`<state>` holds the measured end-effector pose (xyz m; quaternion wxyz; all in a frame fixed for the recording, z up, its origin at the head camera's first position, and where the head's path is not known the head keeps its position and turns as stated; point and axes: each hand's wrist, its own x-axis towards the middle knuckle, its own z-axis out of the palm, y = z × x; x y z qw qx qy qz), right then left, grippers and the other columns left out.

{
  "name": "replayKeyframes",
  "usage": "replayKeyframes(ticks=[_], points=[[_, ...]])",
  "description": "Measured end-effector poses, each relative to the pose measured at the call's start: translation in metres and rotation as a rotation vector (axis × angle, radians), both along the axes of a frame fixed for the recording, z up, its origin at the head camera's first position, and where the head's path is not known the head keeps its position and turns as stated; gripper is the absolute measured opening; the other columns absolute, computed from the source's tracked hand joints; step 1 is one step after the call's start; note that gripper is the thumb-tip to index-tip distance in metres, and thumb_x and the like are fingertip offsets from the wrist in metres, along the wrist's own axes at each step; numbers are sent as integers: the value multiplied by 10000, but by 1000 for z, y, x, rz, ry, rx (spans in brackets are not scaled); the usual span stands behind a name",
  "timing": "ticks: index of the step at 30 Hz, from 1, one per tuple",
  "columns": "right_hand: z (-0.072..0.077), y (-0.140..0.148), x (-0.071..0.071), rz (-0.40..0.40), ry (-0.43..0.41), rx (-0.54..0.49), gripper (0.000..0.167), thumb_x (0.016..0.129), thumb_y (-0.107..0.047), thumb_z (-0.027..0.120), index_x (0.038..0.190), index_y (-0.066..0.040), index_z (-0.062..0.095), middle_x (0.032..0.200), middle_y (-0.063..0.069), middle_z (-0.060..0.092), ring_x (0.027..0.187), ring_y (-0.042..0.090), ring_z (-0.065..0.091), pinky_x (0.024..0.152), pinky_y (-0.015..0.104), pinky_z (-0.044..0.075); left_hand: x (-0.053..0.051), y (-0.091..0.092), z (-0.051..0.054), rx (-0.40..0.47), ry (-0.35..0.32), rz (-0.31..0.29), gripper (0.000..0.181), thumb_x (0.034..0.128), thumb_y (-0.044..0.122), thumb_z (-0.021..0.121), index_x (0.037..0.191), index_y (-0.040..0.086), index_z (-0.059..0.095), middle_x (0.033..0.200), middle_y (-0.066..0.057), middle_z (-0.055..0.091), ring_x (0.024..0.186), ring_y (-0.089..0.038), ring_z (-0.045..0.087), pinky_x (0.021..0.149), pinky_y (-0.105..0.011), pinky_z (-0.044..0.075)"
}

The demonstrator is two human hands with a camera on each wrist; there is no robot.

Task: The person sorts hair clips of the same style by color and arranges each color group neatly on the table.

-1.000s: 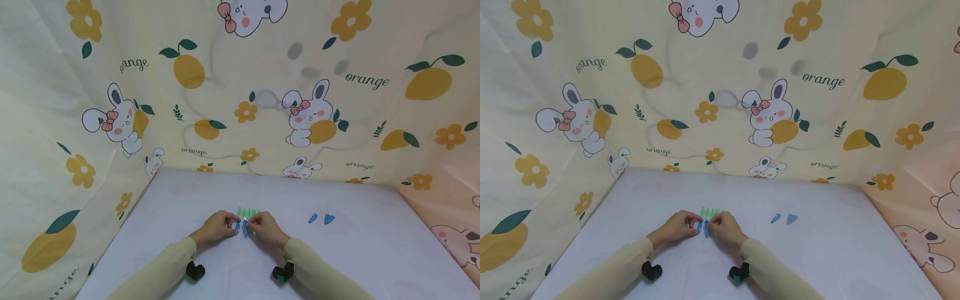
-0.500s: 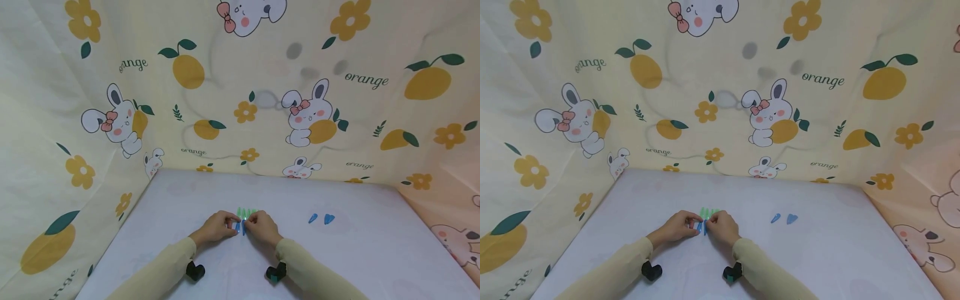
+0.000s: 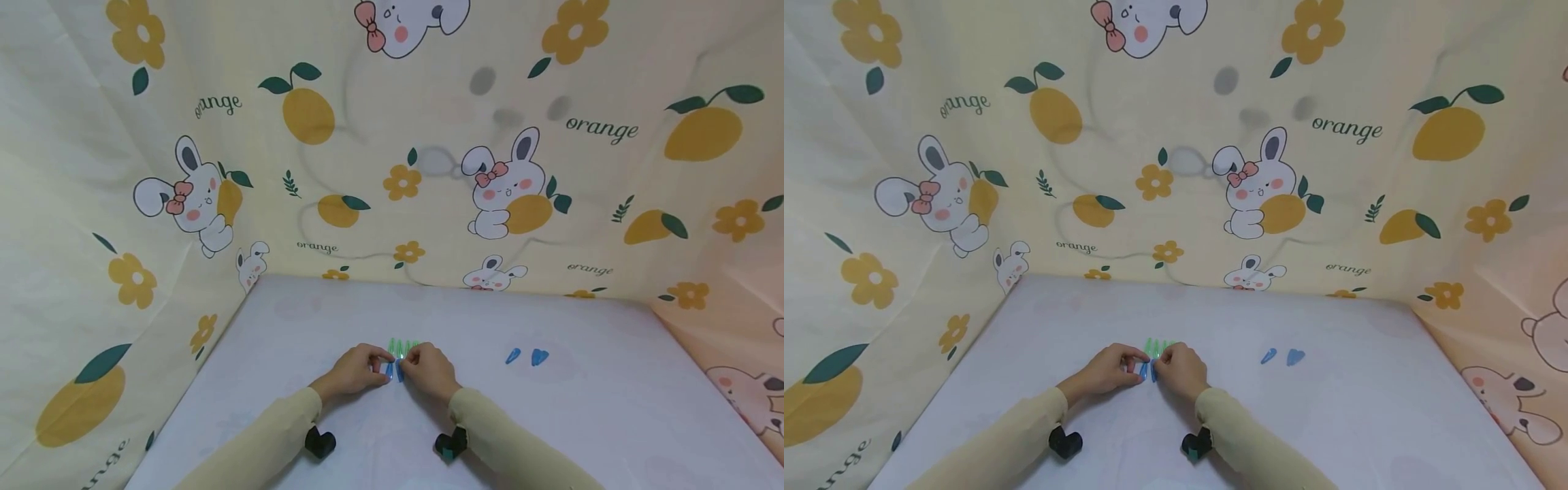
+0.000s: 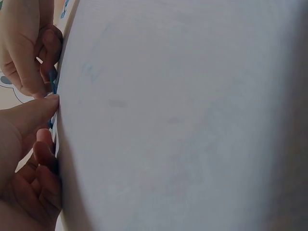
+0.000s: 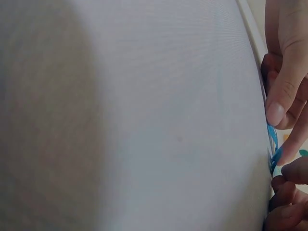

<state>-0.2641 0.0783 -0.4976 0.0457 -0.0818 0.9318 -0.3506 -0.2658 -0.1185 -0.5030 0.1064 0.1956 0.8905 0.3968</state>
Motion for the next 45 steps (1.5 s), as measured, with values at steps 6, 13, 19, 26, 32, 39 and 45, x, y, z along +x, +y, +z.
replayKeyframes(ticks=[6, 13, 19, 26, 32, 39, 45], points=[[1, 3, 2, -6, -6, 3, 209, 915, -244, 688, 739, -134, 665, 684, -30, 584, 646, 134, 509, 570, 279, 374, 1, 3, 1, -6, -9, 4, 334, 873, 159, 784, 1200, 120, 726, 724, 43, 575, 631, -82, 477, 608, -224, 377], [3, 10, 7, 39, -35, -23, 184, 932, -251, 679, 811, -118, 719, 742, -26, 635, 686, 124, 529, 594, 275, 403, 2, 3, 1, -10, -10, 12, 335, 869, 156, 785, 1197, 119, 726, 721, 41, 574, 629, -78, 476, 605, -224, 379], [3, 16, 10, 84, -76, -69, 175, 954, -255, 676, 876, -108, 729, 771, -12, 646, 682, 122, 556, 596, 280, 439, 4, 2, 1, -12, -9, 18, 342, 868, 155, 787, 1202, 112, 724, 721, 44, 568, 630, -87, 474, 599, -230, 376], [4, 28, 11, 85, -88, -116, 168, 961, -253, 667, 905, -112, 739, 835, -2, 671, 736, 126, 565, 640, 278, 460, 5, 1, 0, -11, -25, 37, 357, 859, 162, 797, 1207, 128, 724, 730, 49, 562, 639, -86, 475, 606, -229, 380], [7, 41, 11, 72, -60, -148, 154, 959, -215, 659, 901, -101, 743, 837, -2, 670, 761, 135, 552, 642, 269, 453, 6, 2, 1, -17, -32, 46, 359, 858, 171, 799, 1209, 146, 725, 734, 58, 564, 656, -92, 482, 621, -234, 386], [10, 61, 13, 54, -25, -159, 141, 962, -175, 648, 923, -87, 750, 835, 6, 668, 781, 145, 538, 641, 258, 439, 5, 2, 2, -7, -33, 54, 367, 855, 170, 799, 1214, 151, 723, 750, 52, 574, 675, -103, 491, 635, -240, 390], [12, 86, 14, 36, -24, -179, 146, 974, -154, 636, 954, -57, 743, 843, 44, 674, 760, 150, 534, 599, 253, 449, 6, 2, 3, 1, -40, 57, 364, 854, 169, 800, 1210, 151, 724, 758, 42, 573, 686, -113, 491, 641, -244, 389]])
